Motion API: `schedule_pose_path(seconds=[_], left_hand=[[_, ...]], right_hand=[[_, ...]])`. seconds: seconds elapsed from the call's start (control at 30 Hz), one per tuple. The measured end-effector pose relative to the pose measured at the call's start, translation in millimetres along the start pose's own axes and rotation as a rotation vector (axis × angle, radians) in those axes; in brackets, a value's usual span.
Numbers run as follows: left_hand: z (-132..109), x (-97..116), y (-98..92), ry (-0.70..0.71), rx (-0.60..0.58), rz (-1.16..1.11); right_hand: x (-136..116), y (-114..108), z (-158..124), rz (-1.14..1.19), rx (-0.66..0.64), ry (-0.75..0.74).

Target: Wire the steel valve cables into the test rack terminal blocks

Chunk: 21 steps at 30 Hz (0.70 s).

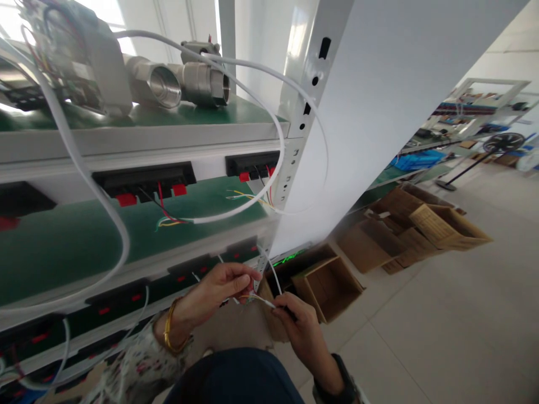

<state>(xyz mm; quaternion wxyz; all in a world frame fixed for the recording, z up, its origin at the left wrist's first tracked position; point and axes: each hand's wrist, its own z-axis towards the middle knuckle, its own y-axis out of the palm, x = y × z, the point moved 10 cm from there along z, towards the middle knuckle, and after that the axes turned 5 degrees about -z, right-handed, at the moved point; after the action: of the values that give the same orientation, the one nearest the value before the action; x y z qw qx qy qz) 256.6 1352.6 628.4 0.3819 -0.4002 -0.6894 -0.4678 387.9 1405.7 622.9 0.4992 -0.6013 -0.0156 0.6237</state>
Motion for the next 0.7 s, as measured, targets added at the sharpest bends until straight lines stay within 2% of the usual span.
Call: schedule_pose_path(seconds=[0.1,0.17,0.3,0.43,0.5,0.6,0.7], left_hand=[[4.9,-2.9,1.2,0.013,-0.011,0.108],[8.5,-2.9,-0.6,0.046,0.053,0.186],[10.7,2.0,8.5,0.171,0.174,0.366],[8.0,6.2,22.4,0.235,0.226,0.551],[5.6,10.8,23.0,0.242,0.255,0.617],[2.4,22.0,24.7,0.278,0.257,0.692],[2.2,26.5,21.5,0.268,0.263,0.642]], right_hand=[[8.4,0.5,-1.5,0.012,-0.035,0.034],[14.6,3.4,-2.7,0.052,-0.035,0.101],[5.6,3.7,-0.1,0.217,0.125,0.118],[-2.1,2.2,6.9,0.161,0.263,0.176],[-3.9,4.4,11.2,0.147,0.262,0.200],[-5.5,17.1,15.2,0.272,0.194,0.222],[-6.9,28.4,13.0,0.413,0.172,0.249]])
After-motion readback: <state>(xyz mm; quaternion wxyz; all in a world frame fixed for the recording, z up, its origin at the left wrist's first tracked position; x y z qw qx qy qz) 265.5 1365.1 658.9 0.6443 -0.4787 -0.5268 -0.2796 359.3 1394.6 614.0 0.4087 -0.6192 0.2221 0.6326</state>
